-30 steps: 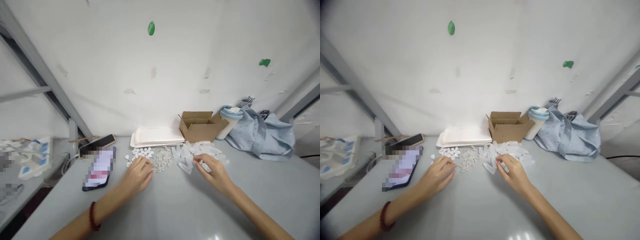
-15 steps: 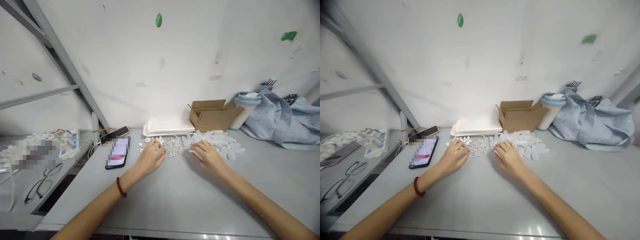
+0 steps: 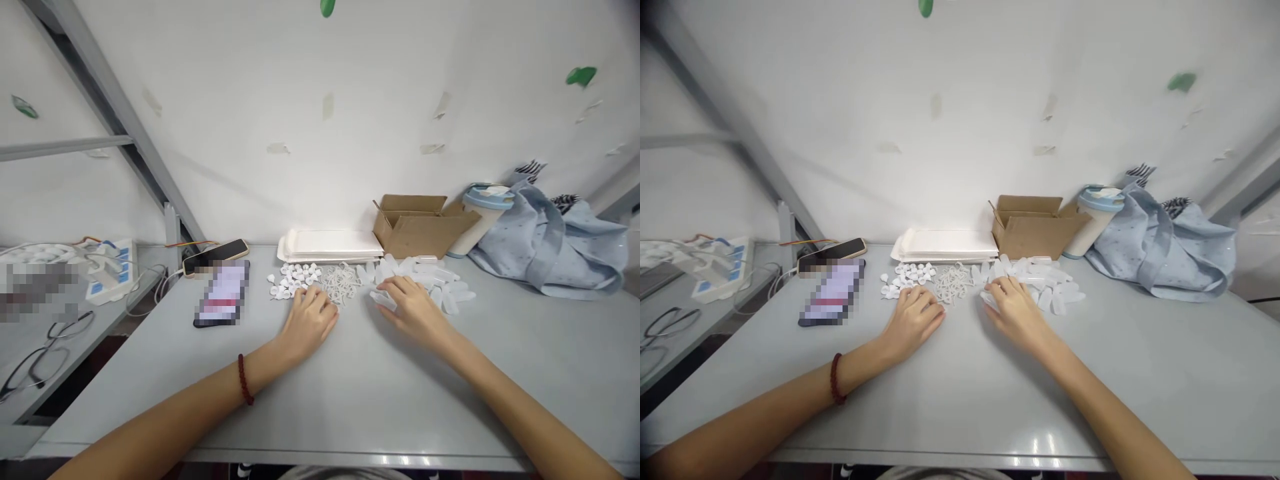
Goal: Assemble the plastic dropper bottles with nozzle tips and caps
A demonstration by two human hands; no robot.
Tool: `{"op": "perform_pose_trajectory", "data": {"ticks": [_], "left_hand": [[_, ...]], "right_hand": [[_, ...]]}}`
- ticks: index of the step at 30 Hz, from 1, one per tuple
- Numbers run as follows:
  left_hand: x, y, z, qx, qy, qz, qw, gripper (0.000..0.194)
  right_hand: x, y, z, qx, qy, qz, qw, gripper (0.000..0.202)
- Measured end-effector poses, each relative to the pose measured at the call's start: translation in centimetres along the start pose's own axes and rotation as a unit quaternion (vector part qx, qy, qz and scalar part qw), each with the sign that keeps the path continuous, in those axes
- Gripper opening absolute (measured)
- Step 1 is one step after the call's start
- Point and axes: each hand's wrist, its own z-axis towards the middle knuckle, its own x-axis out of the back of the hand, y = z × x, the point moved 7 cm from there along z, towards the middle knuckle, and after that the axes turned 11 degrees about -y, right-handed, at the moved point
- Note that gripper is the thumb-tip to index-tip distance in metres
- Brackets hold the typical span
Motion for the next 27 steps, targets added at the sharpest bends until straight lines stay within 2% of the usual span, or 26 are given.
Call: {"op": "perform_pose_trajectory", "data": {"ticks": [5, 8, 11, 14, 16, 17, 19, 21, 23, 27], "left_hand": [[1.1, 0.1, -0.5, -0.017, 0.032, -0.007, 0.999, 0.013], [1.4, -0.1, -0.6, -0.017, 0.044, -0.022, 0.999, 0.014], [1.4, -0.3, -0.6, -0.021, 0.046, -0.051, 0.997, 0.013], [1.8, -0.2, -0.8, -0.02, 0.055, -0.092, 0.994, 0.011], [2.2, -0.1, -1.0, -0.001, 0.067, -0.149, 0.987, 0.009], [2.4, -0.2, -1.2, 0.016, 0.073, -0.199, 0.977, 0.008], [2.5, -0.1, -1.5, 0.049, 0.077, -0.274, 0.957, 0.008], [2.6, 0.2, -1.7, 0.071, 0.076, -0.305, 0.947, 0.01], [2.8, 0.4, -1.9, 0.081, 0.076, -0.309, 0.945, 0.011], [3.2, 0.5, -2.0, 0.079, 0.082, -0.304, 0.946, 0.009]], "right_hand": [[-0.7, -0.7, -0.7, 0.023, -0.016, -0.096, 0.995, 0.017], [-1.1, -0.8, -0.6, 0.016, -0.029, -0.099, 0.995, 0.017], [-1.5, -0.4, -0.5, 0.0, -0.067, -0.06, 0.996, 0.017], [-0.8, -0.9, -0.5, -0.007, -0.073, 0.07, 0.995, 0.018], [0.0, -1.8, -0.6, -0.015, -0.059, 0.219, 0.974, 0.019], [0.0, -2.5, -0.6, -0.021, -0.072, 0.303, 0.95, 0.019], [-0.4, -4.2, -0.8, -0.025, -0.122, 0.456, 0.881, 0.021], [-0.5, -5.5, -1.1, -0.024, -0.148, 0.526, 0.837, 0.023], [-0.6, -6.0, -1.3, -0.026, -0.16, 0.542, 0.825, 0.022], [-0.4, -5.8, -1.7, -0.035, -0.169, 0.515, 0.84, 0.025]]}}
